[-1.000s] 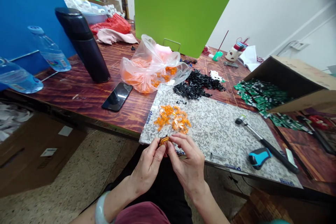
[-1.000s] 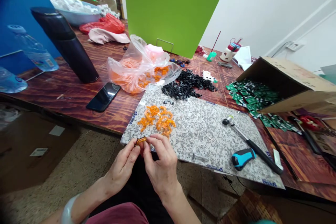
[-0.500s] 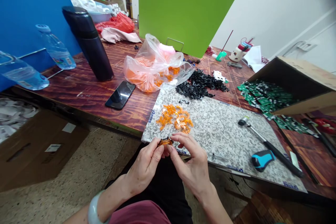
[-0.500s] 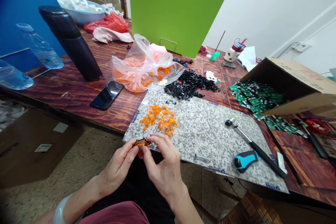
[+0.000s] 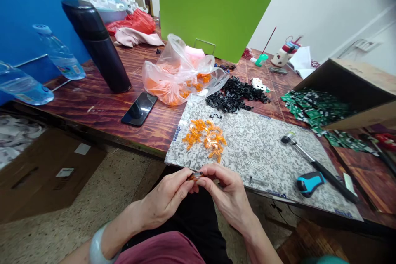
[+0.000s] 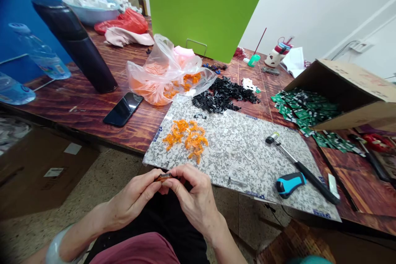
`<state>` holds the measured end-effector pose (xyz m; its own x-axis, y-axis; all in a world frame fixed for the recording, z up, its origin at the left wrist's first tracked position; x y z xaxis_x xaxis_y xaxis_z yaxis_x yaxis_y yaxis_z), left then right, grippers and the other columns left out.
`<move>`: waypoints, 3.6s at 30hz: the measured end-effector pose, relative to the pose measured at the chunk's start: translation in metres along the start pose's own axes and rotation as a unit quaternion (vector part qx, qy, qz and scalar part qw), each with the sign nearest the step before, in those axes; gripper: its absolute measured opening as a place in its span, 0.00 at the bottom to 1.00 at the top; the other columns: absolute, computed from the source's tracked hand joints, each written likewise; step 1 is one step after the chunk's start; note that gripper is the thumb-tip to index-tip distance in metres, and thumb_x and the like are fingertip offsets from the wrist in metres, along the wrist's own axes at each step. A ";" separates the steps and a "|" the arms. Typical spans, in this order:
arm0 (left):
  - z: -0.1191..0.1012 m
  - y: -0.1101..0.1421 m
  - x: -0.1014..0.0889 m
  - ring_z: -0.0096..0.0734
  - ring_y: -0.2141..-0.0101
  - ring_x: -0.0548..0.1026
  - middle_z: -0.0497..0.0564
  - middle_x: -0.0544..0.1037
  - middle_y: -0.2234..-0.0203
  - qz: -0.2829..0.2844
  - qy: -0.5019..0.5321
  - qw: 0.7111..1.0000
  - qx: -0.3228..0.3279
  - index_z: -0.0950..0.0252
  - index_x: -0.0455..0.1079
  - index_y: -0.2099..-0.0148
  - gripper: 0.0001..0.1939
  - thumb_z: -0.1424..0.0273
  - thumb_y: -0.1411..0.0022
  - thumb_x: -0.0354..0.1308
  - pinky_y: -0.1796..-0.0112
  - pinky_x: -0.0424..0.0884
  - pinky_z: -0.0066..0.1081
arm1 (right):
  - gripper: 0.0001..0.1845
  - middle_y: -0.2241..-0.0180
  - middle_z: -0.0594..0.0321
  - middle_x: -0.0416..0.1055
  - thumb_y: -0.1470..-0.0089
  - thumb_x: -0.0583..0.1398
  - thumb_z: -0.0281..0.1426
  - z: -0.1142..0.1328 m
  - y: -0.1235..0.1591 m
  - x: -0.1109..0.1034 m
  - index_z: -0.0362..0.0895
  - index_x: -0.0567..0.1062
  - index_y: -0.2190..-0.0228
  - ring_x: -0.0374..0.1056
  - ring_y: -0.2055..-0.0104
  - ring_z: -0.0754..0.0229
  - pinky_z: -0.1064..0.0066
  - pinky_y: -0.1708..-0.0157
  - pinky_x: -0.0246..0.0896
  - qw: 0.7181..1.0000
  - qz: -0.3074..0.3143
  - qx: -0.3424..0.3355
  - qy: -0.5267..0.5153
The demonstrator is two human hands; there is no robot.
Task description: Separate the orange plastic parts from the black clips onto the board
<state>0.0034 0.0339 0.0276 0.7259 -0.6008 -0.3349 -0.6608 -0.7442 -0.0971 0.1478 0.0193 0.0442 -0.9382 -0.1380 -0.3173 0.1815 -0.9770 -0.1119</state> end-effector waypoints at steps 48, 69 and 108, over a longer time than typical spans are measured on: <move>0.058 0.008 0.086 0.37 0.58 0.75 0.51 0.80 0.61 0.178 -0.021 0.970 -0.166 0.60 0.69 0.49 0.18 0.61 0.35 0.46 0.55 0.67 0.32 | 0.23 0.81 0.49 0.72 0.65 0.56 0.53 -0.150 0.353 -0.196 0.46 0.75 0.83 0.68 0.76 0.41 0.51 0.75 0.61 0.640 -0.559 0.425 0.311; 0.057 0.026 0.078 0.37 0.57 0.74 0.50 0.80 0.61 0.135 -0.048 0.971 -0.190 0.61 0.71 0.50 0.18 0.61 0.34 0.46 0.54 0.66 0.32 | 0.11 0.57 0.56 0.70 0.42 0.55 0.31 -0.039 0.026 -0.100 0.47 0.72 0.57 0.66 0.55 0.56 0.66 0.58 0.62 0.934 -0.193 -0.053 0.296; 0.024 -0.029 0.030 0.29 0.75 0.69 0.51 0.79 0.77 -0.076 0.233 0.951 -0.189 0.68 0.77 0.61 0.19 0.56 0.42 0.58 0.67 0.65 0.31 | 0.14 0.73 0.66 0.70 0.42 0.54 0.40 -0.045 0.009 -0.087 0.43 0.74 0.68 0.64 0.72 0.66 0.75 0.71 0.58 0.987 -0.060 0.084 0.120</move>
<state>0.0394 0.0444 -0.0021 0.8719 -0.4757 0.1160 -0.4888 -0.8318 0.2630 0.2443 0.0297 0.0289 -0.8500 0.0036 -0.5267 0.0030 -0.9999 -0.0117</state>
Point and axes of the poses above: each hand's wrist, its own y-axis away from the middle knuckle, its own x-axis out of the palm, z = x × y, the point moved 4 cm from there along -y, towards the middle knuckle
